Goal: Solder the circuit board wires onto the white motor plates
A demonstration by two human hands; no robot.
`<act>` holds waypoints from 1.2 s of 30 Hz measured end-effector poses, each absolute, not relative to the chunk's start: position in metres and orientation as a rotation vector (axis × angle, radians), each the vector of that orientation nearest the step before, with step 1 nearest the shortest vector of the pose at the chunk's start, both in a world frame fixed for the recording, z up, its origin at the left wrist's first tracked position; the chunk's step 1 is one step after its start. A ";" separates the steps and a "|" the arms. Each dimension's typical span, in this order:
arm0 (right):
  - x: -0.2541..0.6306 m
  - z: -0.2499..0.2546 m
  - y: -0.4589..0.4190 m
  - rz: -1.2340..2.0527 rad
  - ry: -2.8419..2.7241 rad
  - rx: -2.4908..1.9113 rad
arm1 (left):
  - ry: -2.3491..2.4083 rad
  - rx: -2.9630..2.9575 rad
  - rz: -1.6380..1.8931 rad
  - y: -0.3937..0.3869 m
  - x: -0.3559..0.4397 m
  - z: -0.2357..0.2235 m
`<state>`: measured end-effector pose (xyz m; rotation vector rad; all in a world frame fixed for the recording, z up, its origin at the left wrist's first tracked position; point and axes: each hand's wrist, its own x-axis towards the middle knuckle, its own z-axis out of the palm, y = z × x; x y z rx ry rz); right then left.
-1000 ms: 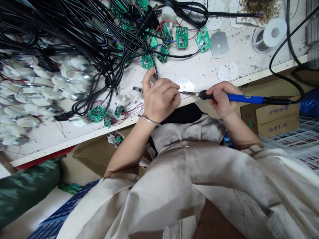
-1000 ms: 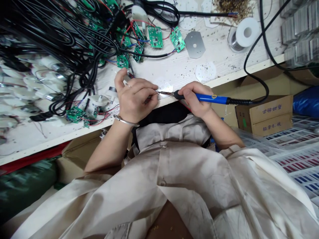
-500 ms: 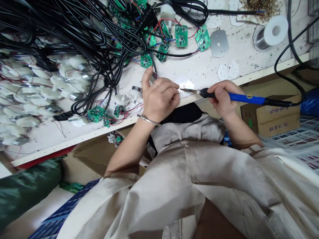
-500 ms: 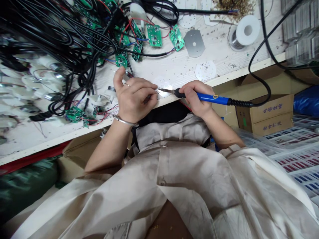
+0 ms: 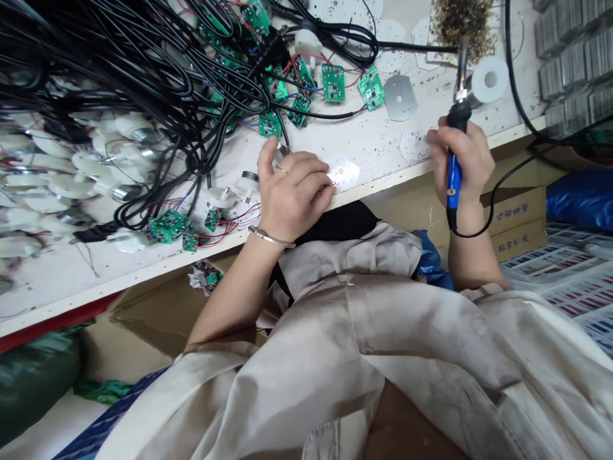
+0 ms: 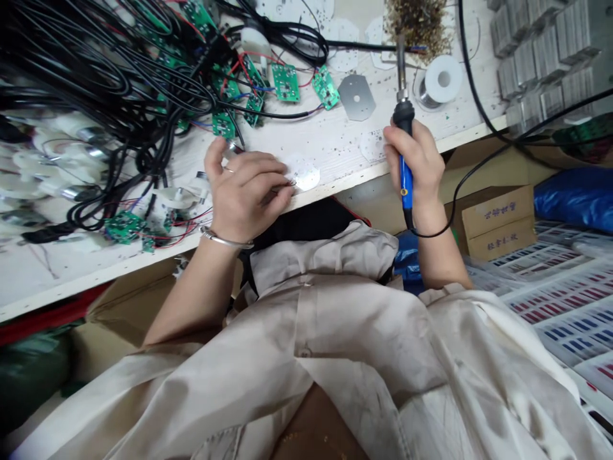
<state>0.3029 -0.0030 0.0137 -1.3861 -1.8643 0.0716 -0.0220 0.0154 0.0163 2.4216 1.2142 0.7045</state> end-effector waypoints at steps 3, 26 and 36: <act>0.314 0.012 0.005 0.104 -2.066 -1.381 | 1.268 2.433 0.749 0.011 -0.047 0.037; 0.257 0.010 -0.003 0.024 -1.752 -1.554 | 1.289 2.989 0.679 -0.002 -0.098 0.052; 0.223 0.023 0.001 0.481 -1.743 -1.797 | 1.319 2.881 0.756 0.011 -0.085 0.027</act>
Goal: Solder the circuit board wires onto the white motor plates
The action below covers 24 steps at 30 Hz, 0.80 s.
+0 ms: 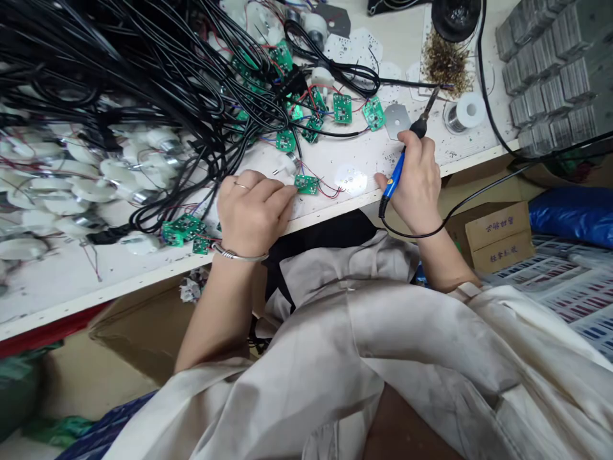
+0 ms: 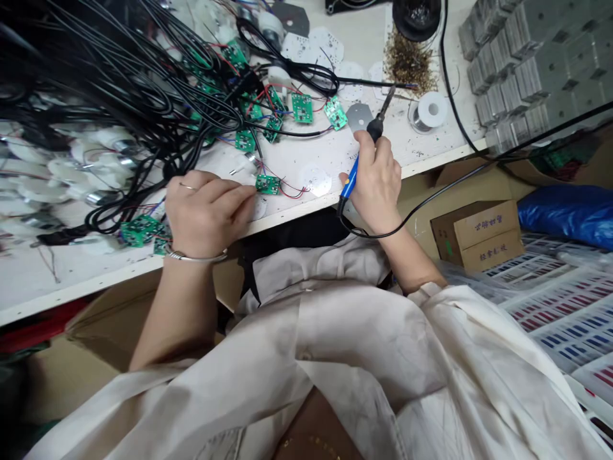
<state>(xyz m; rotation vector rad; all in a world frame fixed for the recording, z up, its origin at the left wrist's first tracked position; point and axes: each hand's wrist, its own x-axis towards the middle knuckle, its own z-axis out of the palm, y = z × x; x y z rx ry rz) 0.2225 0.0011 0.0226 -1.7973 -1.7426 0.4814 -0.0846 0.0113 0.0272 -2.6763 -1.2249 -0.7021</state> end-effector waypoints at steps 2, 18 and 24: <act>0.223 0.021 0.003 0.448 -1.761 -1.775 | -1.275 -2.715 -0.793 0.008 -0.093 0.032; 0.181 0.003 -0.026 0.590 -2.069 -1.340 | -1.338 -3.001 -0.550 0.025 -0.080 0.029; 0.165 0.002 -0.016 0.611 -2.138 -1.246 | -1.541 -2.966 -0.739 0.009 -0.105 0.038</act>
